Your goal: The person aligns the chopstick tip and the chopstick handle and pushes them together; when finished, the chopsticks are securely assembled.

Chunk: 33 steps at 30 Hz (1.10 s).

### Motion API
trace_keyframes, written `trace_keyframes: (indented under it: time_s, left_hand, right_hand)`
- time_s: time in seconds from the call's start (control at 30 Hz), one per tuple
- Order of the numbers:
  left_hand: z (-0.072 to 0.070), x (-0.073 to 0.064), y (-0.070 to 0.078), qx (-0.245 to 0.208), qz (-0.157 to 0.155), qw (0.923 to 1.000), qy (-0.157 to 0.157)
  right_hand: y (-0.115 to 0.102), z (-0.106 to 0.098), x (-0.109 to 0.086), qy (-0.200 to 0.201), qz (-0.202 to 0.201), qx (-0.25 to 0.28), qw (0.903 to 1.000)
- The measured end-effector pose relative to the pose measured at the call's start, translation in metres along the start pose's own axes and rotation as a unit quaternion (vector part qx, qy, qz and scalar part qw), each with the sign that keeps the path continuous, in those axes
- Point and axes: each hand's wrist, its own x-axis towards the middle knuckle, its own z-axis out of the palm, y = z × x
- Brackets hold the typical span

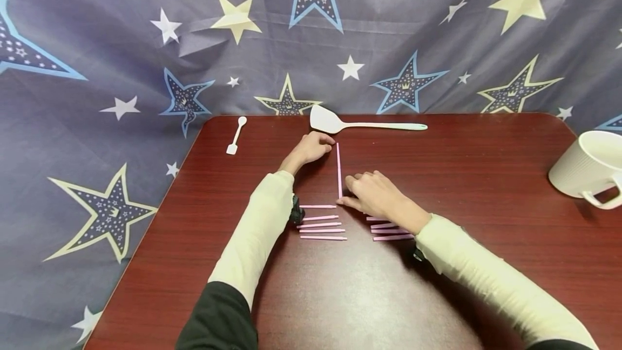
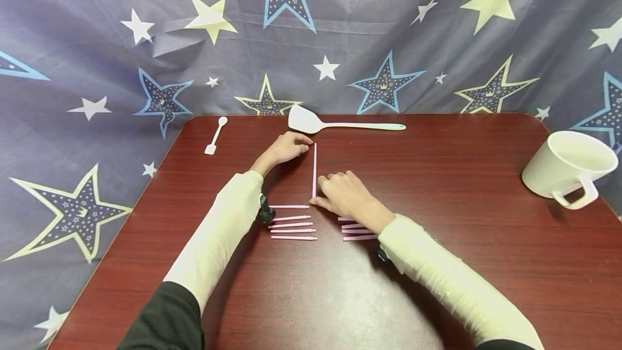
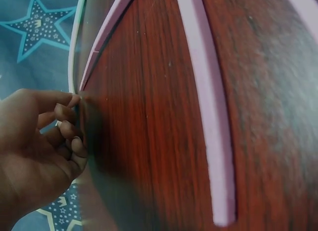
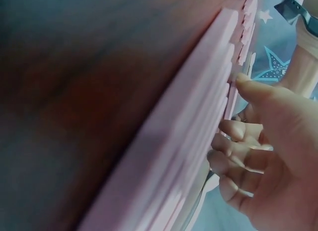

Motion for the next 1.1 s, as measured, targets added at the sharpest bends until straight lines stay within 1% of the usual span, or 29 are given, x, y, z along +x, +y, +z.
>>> trace_keyframes:
  time_s: [0.1, 0.2, 0.27, 0.33, 0.47, 0.57, 0.67, 0.83, 0.97, 1.1]
  left_hand:
    - [-0.004, -0.005, -0.001, -0.015, 0.008, 0.9998, 0.013]
    - [-0.011, -0.013, -0.001, -0.033, 0.024, 0.9987, 0.029]
    - [-0.016, -0.02, -0.001, -0.049, 0.037, 0.9975, 0.036]
    - [-0.021, -0.028, 0.0, -0.066, 0.049, 0.9958, 0.041]
    - [-0.028, -0.047, 0.001, -0.09, 0.078, 0.992, 0.042]
    - [-0.031, -0.063, 0.001, -0.102, 0.097, 0.9895, 0.032]
    - [-0.033, -0.081, 0.001, -0.113, 0.111, 0.9871, 0.024]
    - [-0.031, -0.112, 0.001, -0.112, 0.137, 0.9839, 0.028]
    - [-0.025, -0.135, -0.002, -0.117, 0.144, 0.9823, 0.023]
    - [-0.017, -0.153, -0.007, -0.122, 0.153, 0.9806, 0.013]
  right_hand:
    - [0.001, -0.004, -0.003, -0.001, 0.007, 0.004, 1.0]
    - [0.004, -0.009, -0.008, -0.001, 0.019, 0.019, 0.9996]
    - [0.007, -0.013, -0.013, 0.01, 0.02, 0.028, 0.9994]
    - [0.01, -0.018, -0.019, 0.03, 0.016, 0.041, 0.9986]
    - [0.019, -0.027, -0.032, 0.068, 0.006, 0.067, 0.9954]
    - [0.022, -0.034, -0.043, 0.074, 0.009, 0.089, 0.9932]
    - [0.022, -0.038, -0.054, 0.071, 0.016, 0.1, 0.9923]
    - [0.022, -0.042, -0.074, 0.069, 0.029, 0.104, 0.9918]
    - [0.022, -0.042, -0.089, 0.069, 0.032, 0.107, 0.9913]
    - [0.021, -0.041, -0.101, 0.069, 0.033, 0.108, 0.9912]
